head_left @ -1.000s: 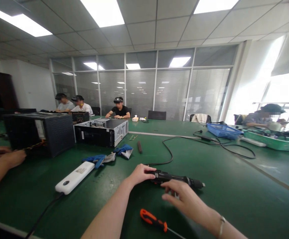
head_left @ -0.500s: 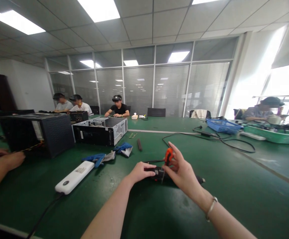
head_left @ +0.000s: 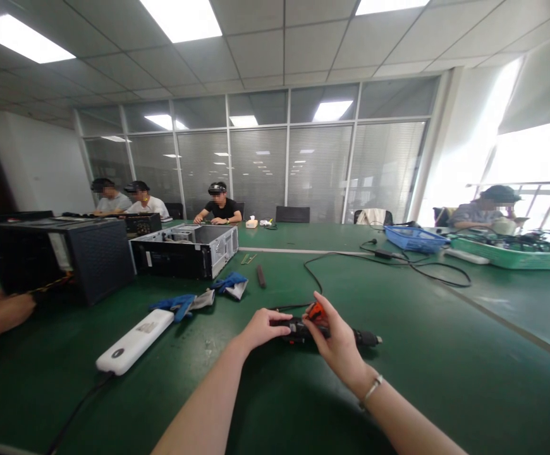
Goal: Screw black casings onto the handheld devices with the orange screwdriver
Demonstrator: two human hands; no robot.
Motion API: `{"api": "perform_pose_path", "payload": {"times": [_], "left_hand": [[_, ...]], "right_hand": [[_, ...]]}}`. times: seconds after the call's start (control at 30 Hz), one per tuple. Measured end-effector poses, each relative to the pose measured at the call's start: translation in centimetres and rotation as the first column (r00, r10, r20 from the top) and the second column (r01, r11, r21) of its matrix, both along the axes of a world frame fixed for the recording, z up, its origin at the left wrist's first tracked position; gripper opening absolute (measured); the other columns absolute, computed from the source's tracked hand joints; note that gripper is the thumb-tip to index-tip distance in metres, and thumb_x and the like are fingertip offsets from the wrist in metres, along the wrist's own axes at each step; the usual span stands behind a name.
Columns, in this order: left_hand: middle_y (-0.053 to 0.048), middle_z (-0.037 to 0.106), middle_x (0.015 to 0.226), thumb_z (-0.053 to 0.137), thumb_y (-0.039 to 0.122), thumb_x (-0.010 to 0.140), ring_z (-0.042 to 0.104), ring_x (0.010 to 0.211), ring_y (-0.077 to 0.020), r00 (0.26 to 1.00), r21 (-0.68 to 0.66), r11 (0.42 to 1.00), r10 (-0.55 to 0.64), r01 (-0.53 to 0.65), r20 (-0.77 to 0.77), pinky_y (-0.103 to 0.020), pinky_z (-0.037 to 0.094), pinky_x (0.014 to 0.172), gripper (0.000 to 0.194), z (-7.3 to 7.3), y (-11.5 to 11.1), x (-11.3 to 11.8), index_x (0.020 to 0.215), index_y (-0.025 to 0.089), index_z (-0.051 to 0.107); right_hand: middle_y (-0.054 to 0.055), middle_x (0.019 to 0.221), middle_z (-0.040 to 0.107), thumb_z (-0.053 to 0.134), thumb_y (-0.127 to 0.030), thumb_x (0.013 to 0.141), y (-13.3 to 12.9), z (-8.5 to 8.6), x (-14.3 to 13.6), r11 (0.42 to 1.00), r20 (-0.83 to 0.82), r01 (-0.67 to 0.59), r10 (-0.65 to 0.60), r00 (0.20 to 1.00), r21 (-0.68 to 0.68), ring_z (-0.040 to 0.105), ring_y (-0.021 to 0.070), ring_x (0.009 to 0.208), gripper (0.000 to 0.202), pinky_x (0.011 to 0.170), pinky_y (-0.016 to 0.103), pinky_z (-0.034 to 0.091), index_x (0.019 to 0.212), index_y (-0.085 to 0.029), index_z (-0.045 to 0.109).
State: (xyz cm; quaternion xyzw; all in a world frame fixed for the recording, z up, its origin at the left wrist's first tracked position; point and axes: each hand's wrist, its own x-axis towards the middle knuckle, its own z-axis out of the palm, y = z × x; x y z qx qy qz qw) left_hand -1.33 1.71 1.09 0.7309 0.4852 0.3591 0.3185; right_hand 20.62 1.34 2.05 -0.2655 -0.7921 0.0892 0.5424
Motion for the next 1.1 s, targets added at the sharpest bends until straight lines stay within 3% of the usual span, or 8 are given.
{"api": "perform_pose_path", "payload": {"times": [0.2,0.3,0.5,0.7,0.9,1.1], "left_hand": [[-0.005,0.074,0.104,0.070,0.032,0.075,0.067,0.093,-0.0263,0.999,0.035,0.999,-0.010,0.011,-0.030,-0.032,0.050,0.086,0.044,0.0,0.0,0.1,0.116,0.017,0.069],[-0.005,0.074,0.104,0.069,0.031,0.076,0.067,0.094,-0.0259,0.999,0.052,0.998,-0.027,0.028,-0.026,-0.032,0.049,0.088,0.041,0.2,-0.1,0.2,0.114,0.016,0.070],[-0.006,0.071,0.112,0.070,0.032,0.075,0.066,0.101,-0.0268,1.000,0.023,1.000,-0.006,0.007,-0.027,-0.034,0.047,0.094,0.045,0.1,0.0,0.1,0.118,0.018,0.067],[-0.005,0.072,0.109,0.069,0.031,0.075,0.067,0.098,-0.0254,0.999,0.031,1.000,0.004,-0.002,-0.049,-0.033,0.048,0.092,0.044,0.2,-0.1,0.1,0.117,0.018,0.068],[-0.004,0.071,0.112,0.069,0.033,0.076,0.066,0.101,-0.0256,0.998,0.025,1.000,0.011,-0.010,-0.056,-0.033,0.048,0.093,0.045,0.0,-0.1,0.0,0.118,0.020,0.067],[-0.004,0.072,0.109,0.069,0.033,0.076,0.066,0.100,-0.0274,0.999,0.028,1.000,-0.002,0.003,-0.044,-0.033,0.047,0.093,0.043,0.7,-0.6,0.3,0.116,0.018,0.069]], "right_hand": [[0.010,0.123,0.057,0.041,-0.017,0.095,-1.5,1.5,-0.9,0.993,0.105,-0.118,0.117,0.988,0.010,0.059,0.0198,0.112,0.056,0.096,0.039,0.051,0.147,-0.026,0.024],[0.010,0.126,0.055,0.038,-0.016,0.095,-2.0,2.2,-1.1,0.986,0.131,-0.167,0.164,0.978,0.008,0.059,0.0184,0.112,0.053,0.095,0.036,0.052,0.145,-0.028,0.027],[0.010,0.108,0.059,0.050,-0.026,0.093,-1.5,2.5,-0.4,0.999,0.120,0.032,-0.036,0.992,0.038,0.062,0.0211,0.093,0.042,0.082,0.036,0.055,0.134,-0.024,0.046],[0.010,0.119,0.057,0.040,-0.018,0.094,-1.9,2.6,-0.1,0.996,0.116,-0.087,0.088,0.989,-0.013,0.060,0.0205,0.107,0.050,0.094,0.039,0.052,0.143,-0.026,0.031],[0.010,0.113,0.056,0.044,-0.020,0.093,-2.4,2.6,-0.2,0.999,0.123,-0.017,0.012,0.992,0.046,0.061,0.0217,0.099,0.043,0.084,0.036,0.055,0.136,-0.026,0.042],[0.010,0.120,0.056,0.040,-0.013,0.095,-3.1,2.4,-0.5,0.989,0.162,-0.118,0.103,0.981,0.087,0.058,0.0203,0.108,0.051,0.091,0.035,0.053,0.143,-0.027,0.032]]}}
